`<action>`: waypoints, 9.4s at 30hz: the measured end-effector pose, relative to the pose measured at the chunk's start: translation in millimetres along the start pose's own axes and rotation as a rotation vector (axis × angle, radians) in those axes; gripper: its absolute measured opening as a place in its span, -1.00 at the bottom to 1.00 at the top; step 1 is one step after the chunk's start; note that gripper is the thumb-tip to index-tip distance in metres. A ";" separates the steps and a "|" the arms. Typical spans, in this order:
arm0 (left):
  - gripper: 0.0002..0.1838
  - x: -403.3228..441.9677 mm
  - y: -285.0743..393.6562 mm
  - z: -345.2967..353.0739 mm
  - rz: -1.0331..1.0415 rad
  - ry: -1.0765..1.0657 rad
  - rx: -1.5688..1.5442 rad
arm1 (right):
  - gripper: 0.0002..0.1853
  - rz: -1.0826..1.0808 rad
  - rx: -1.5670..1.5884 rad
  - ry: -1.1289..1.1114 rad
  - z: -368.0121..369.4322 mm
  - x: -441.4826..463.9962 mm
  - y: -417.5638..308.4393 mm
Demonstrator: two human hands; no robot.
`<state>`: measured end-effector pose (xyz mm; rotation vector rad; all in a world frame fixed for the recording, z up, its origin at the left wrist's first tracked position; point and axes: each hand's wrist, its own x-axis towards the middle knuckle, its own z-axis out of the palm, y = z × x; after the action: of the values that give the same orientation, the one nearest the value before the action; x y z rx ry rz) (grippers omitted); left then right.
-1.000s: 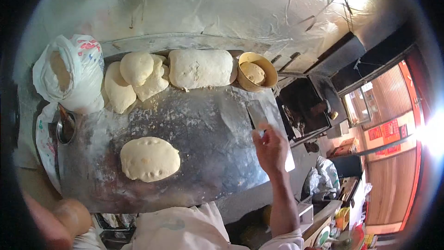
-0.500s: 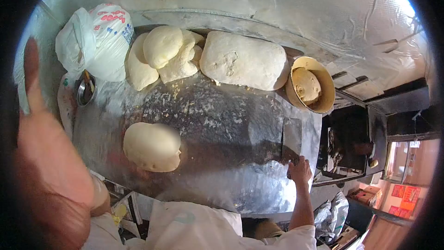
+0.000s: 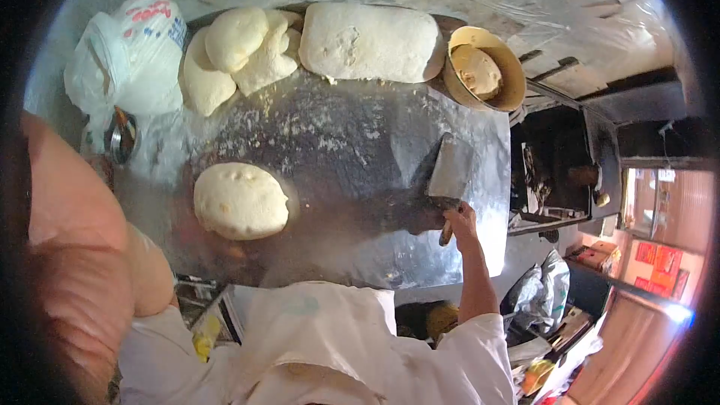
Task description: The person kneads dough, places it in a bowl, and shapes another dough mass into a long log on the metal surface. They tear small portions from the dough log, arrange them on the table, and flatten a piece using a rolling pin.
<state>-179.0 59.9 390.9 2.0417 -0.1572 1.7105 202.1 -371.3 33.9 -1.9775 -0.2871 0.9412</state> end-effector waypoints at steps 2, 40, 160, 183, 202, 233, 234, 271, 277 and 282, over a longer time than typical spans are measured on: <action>-0.39 3.6 5.6 -15.8 0.017 -0.015 -0.003 | -0.77 0.026 0.274 -0.058 22.9 -35.3 -38.1; -0.10 -383.1 82.4 -87.6 -1.585 0.211 0.263 | -0.62 -0.764 -1.420 -0.776 451.6 -171.5 -253.0; 0.21 -348.7 89.0 -46.1 -0.678 -0.879 0.931 | -0.23 -0.353 -0.843 0.345 59.4 71.8 -50.8; -0.09 -330.2 -35.7 -53.3 -1.053 -0.932 0.764 | -0.15 -0.133 -0.762 0.704 138.6 -106.9 64.9; 0.19 -319.0 -34.3 -83.8 -0.900 -1.116 0.498 | -0.16 -0.514 -0.983 0.356 199.2 -182.6 19.4; 0.04 -314.8 -0.6 -14.4 -0.872 -1.045 0.301 | -0.12 -0.863 -0.963 -0.100 420.0 -118.6 -112.9; -0.02 -316.3 -16.8 -10.3 -0.877 -1.011 0.312 | -0.11 -0.905 -0.926 -0.127 420.9 -101.3 -117.8; -0.14 -380.6 110.4 -102.7 -0.411 -0.994 0.876 | -0.39 -1.125 -0.823 0.013 306.1 -141.6 -61.8; -0.32 -304.0 89.9 -13.5 -0.511 -0.948 0.611 | -0.50 -1.091 -0.494 -0.099 336.6 -174.7 -137.1; -0.36 -335.1 38.1 4.0 -0.586 -1.022 0.525 | -0.37 -1.083 -0.592 -0.058 384.5 -183.4 -95.0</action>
<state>-262.4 -44.8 81.3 2.7731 0.5700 0.2697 -182.5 -171.5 85.5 -1.8457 -1.6140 0.1858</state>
